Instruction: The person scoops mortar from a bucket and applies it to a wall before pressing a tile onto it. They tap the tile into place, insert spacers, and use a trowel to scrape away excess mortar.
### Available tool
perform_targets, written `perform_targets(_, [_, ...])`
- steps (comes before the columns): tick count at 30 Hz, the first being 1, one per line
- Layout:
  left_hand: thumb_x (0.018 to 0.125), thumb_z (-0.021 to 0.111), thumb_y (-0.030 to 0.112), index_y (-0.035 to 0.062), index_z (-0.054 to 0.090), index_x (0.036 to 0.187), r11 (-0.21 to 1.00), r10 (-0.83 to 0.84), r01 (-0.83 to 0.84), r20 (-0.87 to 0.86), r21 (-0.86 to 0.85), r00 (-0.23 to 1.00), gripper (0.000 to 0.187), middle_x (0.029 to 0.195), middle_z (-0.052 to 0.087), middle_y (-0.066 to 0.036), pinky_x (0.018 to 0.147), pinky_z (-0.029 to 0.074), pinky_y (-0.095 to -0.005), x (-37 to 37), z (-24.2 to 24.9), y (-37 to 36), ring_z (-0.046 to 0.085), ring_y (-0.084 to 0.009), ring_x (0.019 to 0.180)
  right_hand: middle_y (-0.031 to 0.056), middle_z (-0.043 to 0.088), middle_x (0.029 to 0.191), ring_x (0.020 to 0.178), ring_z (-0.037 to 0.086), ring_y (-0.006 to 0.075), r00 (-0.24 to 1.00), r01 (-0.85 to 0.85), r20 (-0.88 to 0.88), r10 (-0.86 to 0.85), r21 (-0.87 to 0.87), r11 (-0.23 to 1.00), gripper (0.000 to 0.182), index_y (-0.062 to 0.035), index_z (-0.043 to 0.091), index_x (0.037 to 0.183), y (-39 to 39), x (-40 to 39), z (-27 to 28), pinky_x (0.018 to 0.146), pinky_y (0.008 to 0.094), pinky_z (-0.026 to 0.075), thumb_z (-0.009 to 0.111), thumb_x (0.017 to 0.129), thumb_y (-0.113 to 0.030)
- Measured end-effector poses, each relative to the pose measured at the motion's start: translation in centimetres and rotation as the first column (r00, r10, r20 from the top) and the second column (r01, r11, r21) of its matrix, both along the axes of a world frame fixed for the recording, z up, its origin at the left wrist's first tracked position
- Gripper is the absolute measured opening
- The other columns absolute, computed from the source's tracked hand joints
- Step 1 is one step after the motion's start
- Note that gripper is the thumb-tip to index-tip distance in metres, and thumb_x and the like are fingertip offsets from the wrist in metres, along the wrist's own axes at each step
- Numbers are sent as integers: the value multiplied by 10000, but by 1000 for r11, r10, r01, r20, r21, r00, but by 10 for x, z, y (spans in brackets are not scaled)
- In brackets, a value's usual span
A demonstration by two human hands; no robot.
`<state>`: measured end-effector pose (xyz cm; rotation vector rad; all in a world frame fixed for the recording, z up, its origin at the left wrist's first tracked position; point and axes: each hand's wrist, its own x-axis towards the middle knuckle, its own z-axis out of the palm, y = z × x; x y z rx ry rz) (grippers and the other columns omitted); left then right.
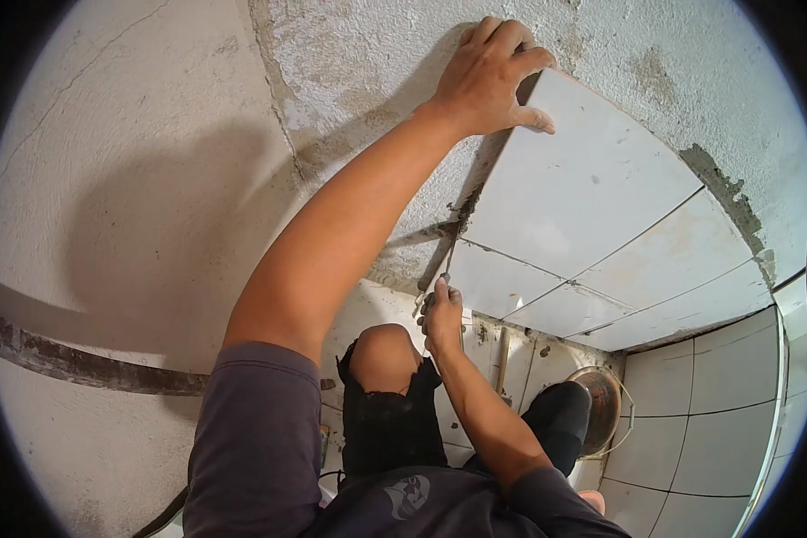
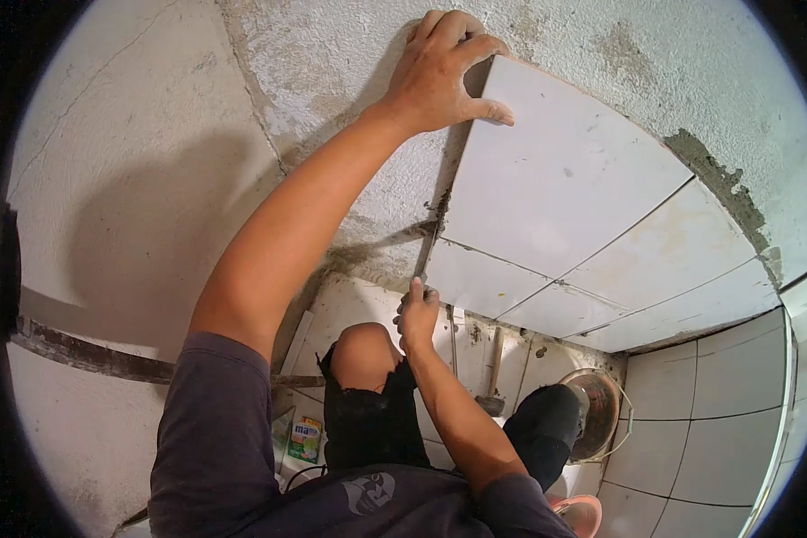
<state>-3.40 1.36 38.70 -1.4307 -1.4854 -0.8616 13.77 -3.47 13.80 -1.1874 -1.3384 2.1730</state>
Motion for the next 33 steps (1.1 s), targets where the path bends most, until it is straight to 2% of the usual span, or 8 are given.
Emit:
perform_targets(3, [436, 810, 527, 200, 643, 952, 1000, -2, 2, -2, 19, 1000, 633, 946, 464, -1, 899, 386, -388, -1, -1, 1, 427, -215, 968, -1, 418, 586, 403, 361, 83, 995, 18, -97, -6, 124, 992, 258, -59, 394, 893, -9, 4, 6, 323, 238, 308, 548, 896, -266])
perform_targets(9, [437, 809, 522, 198, 638, 950, 1000, -20, 20, -2, 24, 1000, 630, 939, 462, 1, 881, 396, -396, -1, -1, 1, 429, -217, 959, 16, 451, 602, 415, 385, 87, 988, -147, 77, 134, 192, 970, 295, -43, 412, 886, 16, 8, 12, 318, 245, 322, 586, 869, -280])
perform_targets(13, [456, 803, 545, 199, 631, 946, 1000, -10, 11, -34, 29, 999, 624, 949, 467, 6, 873, 398, -370, -2, -1, 2, 410, -203, 963, 14, 450, 605, 414, 384, 83, 993, -112, -12, 119, 264, 958, 265, -66, 431, 885, 30, 23, 42, 333, 237, 308, 572, 886, -290])
perform_targets(15, [460, 799, 549, 200, 630, 950, 999, 12, -11, -47, 33, 999, 624, 952, 468, 5, 878, 392, -365, -1, -1, 1, 412, -205, 962, 31, 495, 639, 435, 439, 105, 956, -139, -226, 187, 215, 967, 265, -67, 443, 902, 33, 34, 54, 364, 238, 351, 558, 892, -305])
perform_targets(20, [467, 800, 539, 181, 624, 955, 1000, -6, 7, -26, 12, 1000, 631, 978, 478, -7, 890, 364, -374, 0, -1, -1, 416, -222, 979, 70, 553, 685, 478, 524, 153, 952, -274, -157, 263, -48, 961, 316, -59, 473, 933, 38, 58, 40, 402, 251, 418, 461, 926, -375])
perform_targets(23, [471, 800, 528, 168, 616, 962, 1000, -20, 20, -25, 14, 999, 636, 994, 482, -21, 898, 348, -387, 1, 1, -1, 419, -237, 988, 74, 559, 689, 523, 542, 176, 958, -233, -232, 168, -291, 928, 348, -46, 494, 959, 37, 47, 35, 452, 291, 459, 431, 935, -388])
perform_targets(30, [497, 801, 492, 104, 571, 974, 999, -19, 18, -16, -29, 1000, 657, 979, 489, -77, 858, 365, -419, 2, 7, -6, 440, -285, 954, 59, 522, 680, 513, 508, 150, 891, -316, -357, 281, -43, 948, 277, -77, 440, 908, 35, 74, 63, 455, 275, 431, 466, 934, -352])
perform_targets(33, [530, 798, 482, 106, 568, 971, 999, -41, 41, -47, -1, 998, 623, 973, 487, -77, 848, 362, -411, 9, 10, -6, 445, -282, 943, 27, 501, 650, 508, 486, 126, 932, -177, -320, 168, 3, 984, 227, -89, 474, 916, 53, 114, 54, 449, 266, 421, 496, 926, -315])
